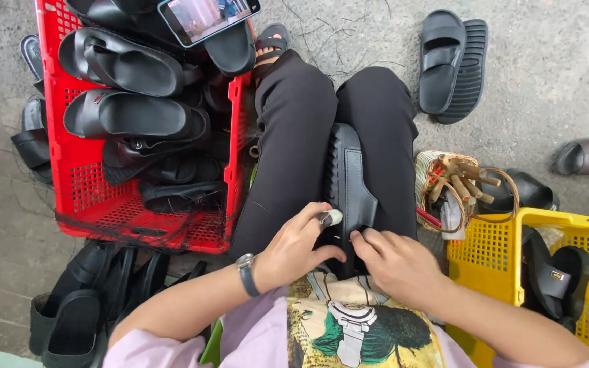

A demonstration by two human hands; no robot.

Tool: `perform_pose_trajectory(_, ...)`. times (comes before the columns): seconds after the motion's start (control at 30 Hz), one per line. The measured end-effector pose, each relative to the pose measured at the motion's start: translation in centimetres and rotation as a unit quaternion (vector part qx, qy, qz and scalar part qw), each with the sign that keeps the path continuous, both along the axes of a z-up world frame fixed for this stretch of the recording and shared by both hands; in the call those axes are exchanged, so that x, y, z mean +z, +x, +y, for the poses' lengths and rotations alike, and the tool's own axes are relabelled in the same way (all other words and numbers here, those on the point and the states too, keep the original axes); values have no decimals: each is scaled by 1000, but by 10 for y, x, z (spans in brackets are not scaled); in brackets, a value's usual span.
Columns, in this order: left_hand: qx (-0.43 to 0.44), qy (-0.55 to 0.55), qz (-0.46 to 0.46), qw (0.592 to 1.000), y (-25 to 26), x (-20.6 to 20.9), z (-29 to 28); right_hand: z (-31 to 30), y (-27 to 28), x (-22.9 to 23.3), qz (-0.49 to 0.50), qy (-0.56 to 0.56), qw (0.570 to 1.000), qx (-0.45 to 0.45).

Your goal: Hand-stitching a shoe sole using a hook needle and thread to repair footwear.

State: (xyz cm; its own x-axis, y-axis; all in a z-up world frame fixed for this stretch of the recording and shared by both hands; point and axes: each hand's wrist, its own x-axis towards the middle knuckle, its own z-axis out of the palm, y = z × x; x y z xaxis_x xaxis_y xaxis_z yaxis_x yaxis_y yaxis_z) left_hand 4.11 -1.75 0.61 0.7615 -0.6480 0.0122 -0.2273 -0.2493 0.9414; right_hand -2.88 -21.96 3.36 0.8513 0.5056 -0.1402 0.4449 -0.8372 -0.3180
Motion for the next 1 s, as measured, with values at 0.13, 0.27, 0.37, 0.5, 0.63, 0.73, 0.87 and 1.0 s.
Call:
perform_pose_trajectory(0.13, -3, 68, -28, 997, -5, 6, 4, 4, -1, -4, 26, 86, 996, -29)
perform_pose_trajectory(0.27, -2, -75, 194, 978, -5, 19, 17, -2, -7, -6, 47, 88, 992, -78)
perform_pose_trajectory(0.37, -13, -175, 472, 864, -9, 16, 23, -5, -12, -13, 21, 84, 994, -61)
perform_pose_trajectory(0.5, 58, -16, 380, 923, -14, 0, 8, -3, -11, -10, -49, 124, 988, -76)
perform_pose_trajectory(0.63, 53, -35, 404, 913, -17, 1, 5, -22, 0, 18, -27, 4, 998, 65)
perform_pose_trajectory(0.73, 63, -10, 54, 996, -11, 18, -6, -39, -3, 41, -10, -150, 988, 30)
perform_pose_trajectory(0.87, -36, 6, -99, 994, -9, 16, -8, -45, -19, 26, 68, -40, 996, -29)
perform_pose_trajectory(1.0, -68, -78, -223, 969, -10, 10, 2, -30, -15, 5, 61, -13, 997, 35)
